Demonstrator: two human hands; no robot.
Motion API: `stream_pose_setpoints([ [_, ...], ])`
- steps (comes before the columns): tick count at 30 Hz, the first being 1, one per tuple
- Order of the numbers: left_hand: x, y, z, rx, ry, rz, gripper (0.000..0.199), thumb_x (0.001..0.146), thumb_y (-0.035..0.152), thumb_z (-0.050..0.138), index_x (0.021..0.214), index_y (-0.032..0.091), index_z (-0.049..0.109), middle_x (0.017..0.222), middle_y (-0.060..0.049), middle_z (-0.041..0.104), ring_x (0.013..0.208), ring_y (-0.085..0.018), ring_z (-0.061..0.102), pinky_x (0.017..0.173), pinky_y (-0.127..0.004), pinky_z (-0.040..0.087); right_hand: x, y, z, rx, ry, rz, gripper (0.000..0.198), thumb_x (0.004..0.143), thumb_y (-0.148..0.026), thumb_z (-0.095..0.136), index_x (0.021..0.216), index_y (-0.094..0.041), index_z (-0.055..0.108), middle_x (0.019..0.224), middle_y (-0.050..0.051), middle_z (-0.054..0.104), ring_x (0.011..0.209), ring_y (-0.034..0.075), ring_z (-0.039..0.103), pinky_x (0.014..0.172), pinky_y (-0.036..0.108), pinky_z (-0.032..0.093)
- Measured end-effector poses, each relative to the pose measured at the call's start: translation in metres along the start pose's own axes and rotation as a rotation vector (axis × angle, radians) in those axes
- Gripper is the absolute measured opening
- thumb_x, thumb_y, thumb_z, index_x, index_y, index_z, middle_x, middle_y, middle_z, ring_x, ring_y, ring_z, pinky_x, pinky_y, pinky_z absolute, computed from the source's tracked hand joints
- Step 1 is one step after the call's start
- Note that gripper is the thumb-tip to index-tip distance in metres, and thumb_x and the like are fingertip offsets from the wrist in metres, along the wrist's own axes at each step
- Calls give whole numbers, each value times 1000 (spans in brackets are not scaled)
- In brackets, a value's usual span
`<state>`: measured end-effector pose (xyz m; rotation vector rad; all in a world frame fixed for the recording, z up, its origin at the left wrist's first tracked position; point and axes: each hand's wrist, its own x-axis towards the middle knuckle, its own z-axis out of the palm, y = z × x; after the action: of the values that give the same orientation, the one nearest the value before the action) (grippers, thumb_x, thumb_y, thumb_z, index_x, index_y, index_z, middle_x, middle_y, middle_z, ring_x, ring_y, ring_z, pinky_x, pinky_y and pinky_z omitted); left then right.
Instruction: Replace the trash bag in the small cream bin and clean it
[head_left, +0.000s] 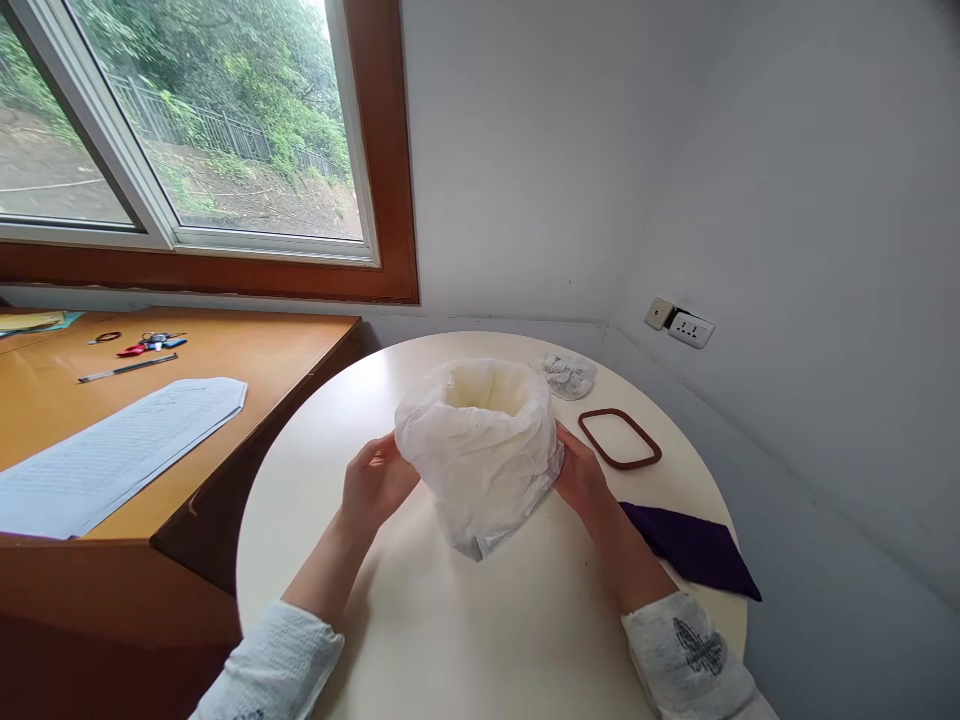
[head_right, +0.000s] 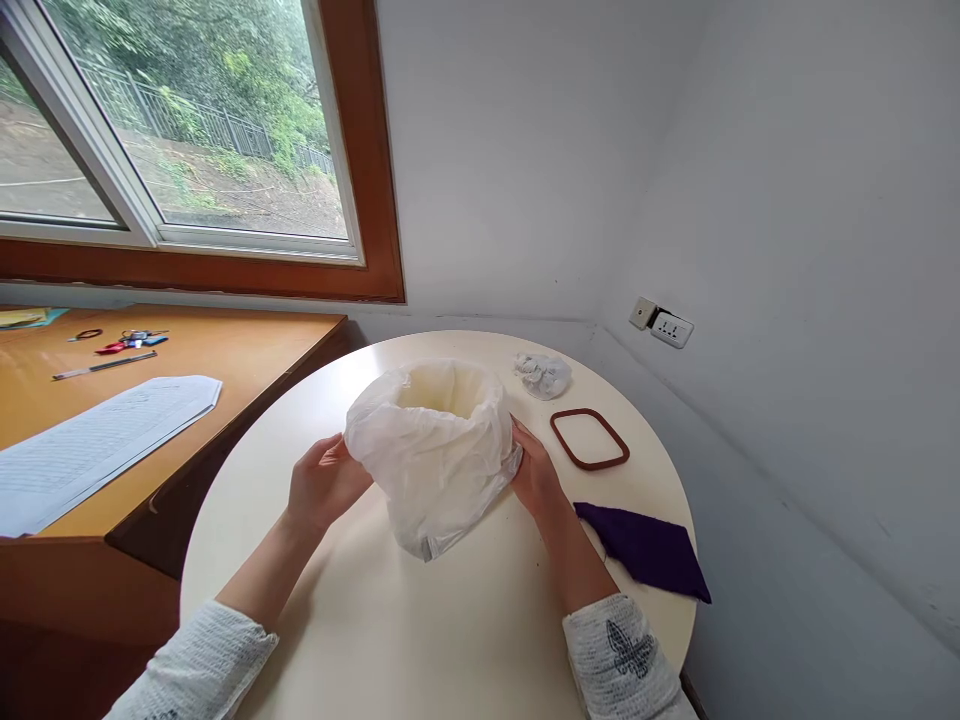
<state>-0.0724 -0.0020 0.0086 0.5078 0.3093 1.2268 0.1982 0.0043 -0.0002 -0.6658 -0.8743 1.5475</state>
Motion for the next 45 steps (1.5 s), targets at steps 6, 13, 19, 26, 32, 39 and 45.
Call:
stream_pose_setpoints([
  [6, -3, -2, 7, 96, -114, -65, 14, 72, 15, 48, 72, 14, 62, 79, -7, 62, 77, -20, 58, 71, -31, 45, -5, -7, 10, -21, -73, -66, 44, 85, -43, 44, 127, -30, 47, 134, -3, 48, 124, 20, 42, 97, 34, 41],
  [13, 0, -4, 6, 85, -70, -77, 18, 74, 17, 49, 85, 13, 62, 81, -7, 64, 76, -19, 60, 69, -31, 48, -8, -12, 18, -84, 0, -122, 54, 83, -44, 50, 134, -31, 38, 132, -1, 50, 126, 21, 40, 100, 36, 38],
  [19, 10, -9, -1, 73, 260, -89, 21, 77, 3, 45, 90, 13, 58, 76, -4, 65, 67, -14, 64, 62, -25, 53, -6, -10, 12, -74, 34, -105, 49, 83, -39, 52, 130, -35, 41, 135, -5, 47, 126, 19, 40, 97, 33, 41],
  [26, 8, -8, -4, 101, 128, -270, 27, 88, 25, 45, 110, 11, 55, 80, -8, 68, 74, -20, 67, 64, -29, 56, 5, 3, -7, -179, 145, 2, 36, 79, -44, 53, 111, -28, 58, 119, 1, 60, 109, 22, 55, 83, 32, 48],
  [32, 9, -4, -13, 133, 153, -217, 24, 81, 13, 51, 104, 13, 59, 74, -5, 68, 67, -17, 66, 61, -25, 54, 11, 14, -24, -339, 162, 245, 19, 71, -38, 57, 81, -23, 65, 88, 5, 71, 81, 23, 64, 66, 33, 50],
  [39, 8, -1, -16, 127, 64, -115, 41, 73, 3, 56, 111, 18, 58, 82, -2, 69, 58, -11, 61, 56, -19, 51, 14, 8, -20, -349, 202, 178, 20, 64, -32, 65, 81, -21, 66, 84, 5, 72, 75, 22, 65, 65, 32, 50],
  [45, 7, 4, -12, 109, -44, -56, 54, 73, 3, 52, 125, 20, 49, 96, -4, 67, 75, -13, 63, 70, -22, 50, 34, -12, -8, -322, 294, 70, 28, 63, -33, 67, 88, -21, 65, 86, 5, 72, 77, 23, 65, 64, 32, 51],
])
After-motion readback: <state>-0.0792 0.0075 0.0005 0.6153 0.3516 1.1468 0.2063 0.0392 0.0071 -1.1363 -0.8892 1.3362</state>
